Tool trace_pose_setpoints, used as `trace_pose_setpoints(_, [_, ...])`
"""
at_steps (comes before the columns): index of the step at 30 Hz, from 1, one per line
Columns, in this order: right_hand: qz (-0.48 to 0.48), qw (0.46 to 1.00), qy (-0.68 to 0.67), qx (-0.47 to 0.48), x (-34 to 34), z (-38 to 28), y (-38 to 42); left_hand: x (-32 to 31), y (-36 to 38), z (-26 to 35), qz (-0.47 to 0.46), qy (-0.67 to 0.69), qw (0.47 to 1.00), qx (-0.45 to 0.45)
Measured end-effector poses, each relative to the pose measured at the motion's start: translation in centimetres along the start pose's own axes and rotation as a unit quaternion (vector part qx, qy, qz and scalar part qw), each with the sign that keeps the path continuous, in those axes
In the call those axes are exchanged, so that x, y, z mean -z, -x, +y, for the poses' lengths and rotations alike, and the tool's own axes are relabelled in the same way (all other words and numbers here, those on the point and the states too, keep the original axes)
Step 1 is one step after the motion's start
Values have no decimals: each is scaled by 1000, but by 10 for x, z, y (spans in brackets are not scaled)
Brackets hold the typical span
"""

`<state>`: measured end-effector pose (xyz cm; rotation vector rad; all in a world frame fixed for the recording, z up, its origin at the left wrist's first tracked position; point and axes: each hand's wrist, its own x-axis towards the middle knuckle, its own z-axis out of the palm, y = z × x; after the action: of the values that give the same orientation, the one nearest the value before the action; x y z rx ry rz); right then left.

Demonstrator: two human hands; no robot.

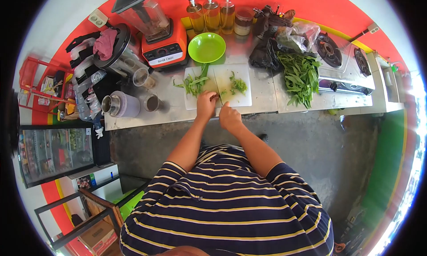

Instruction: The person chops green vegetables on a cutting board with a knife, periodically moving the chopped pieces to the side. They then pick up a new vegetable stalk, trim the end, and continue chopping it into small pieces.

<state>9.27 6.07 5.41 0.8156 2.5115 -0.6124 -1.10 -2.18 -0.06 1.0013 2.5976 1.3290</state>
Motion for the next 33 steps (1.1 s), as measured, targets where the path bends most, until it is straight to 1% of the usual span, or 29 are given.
trace_pose_setpoints(2, [17,999,-35,-2,-6,0,-6,-3,3,-2,5,18,1000,6])
trace_pose_setpoints(4, [26,998,-50,-2,-3,0,-13,-1,6,-1,44,27,998,-41])
trace_pose_setpoints(5, [32,997,-68,-3,-2,0,-16,0,6,-2,49,30,998,-41])
trace_pose_setpoints(7, [38,997,-66,-3,-5,1,-18,4,5,-3,18,9,997,-68])
trace_pose_setpoints(8, [43,997,-68,-3,-7,3,-19,5,4,-5,22,12,997,-67])
trace_pose_setpoints(10, [32,998,-50,-5,-2,6,-11,9,2,-5,-13,19,998,-63])
trace_pose_setpoints(11, [21,999,-37,-8,1,7,-7,11,1,-5,-9,22,998,-61])
trace_pose_setpoints(12, [20,999,-33,-6,-2,12,-6,12,0,-4,-29,16,998,-46])
trace_pose_setpoints(13, [46,997,-58,-15,-5,17,-4,13,-1,-4,-52,10,998,-33])
trace_pose_setpoints(14, [72,993,-85,-24,-7,22,-4,13,-3,-3,-52,11,998,-32])
trace_pose_setpoints(16, [77,993,-85,-31,-1,28,-5,11,-6,-3,-67,30,997,-2])
trace_pose_setpoints(20, [101,992,-69,-45,2,38,-9,8,-9,5,-56,21,998,-7])
trace_pose_setpoints(23, [91,992,-88,-20,9,32,-4,6,-15,5,-59,20,998,-17])
trace_pose_setpoints(25, [88,992,-94,-13,8,24,-4,4,-19,4,-78,-5,994,-72])
trace_pose_setpoints(27, [84,992,-99,-9,3,16,-3,5,-22,5,-86,2,994,-66])
trace_pose_setpoints(29, [62,996,-69,-2,3,10,-2,3,-22,3,-92,14,994,-53])
trace_pose_setpoints(30, [60,996,-65,-3,3,9,0,1,-19,4,-91,18,994,-50])
trace_pose_setpoints(33, [57,997,-43,2,3,7,3,-3,-13,8,-29,1,998,-51])
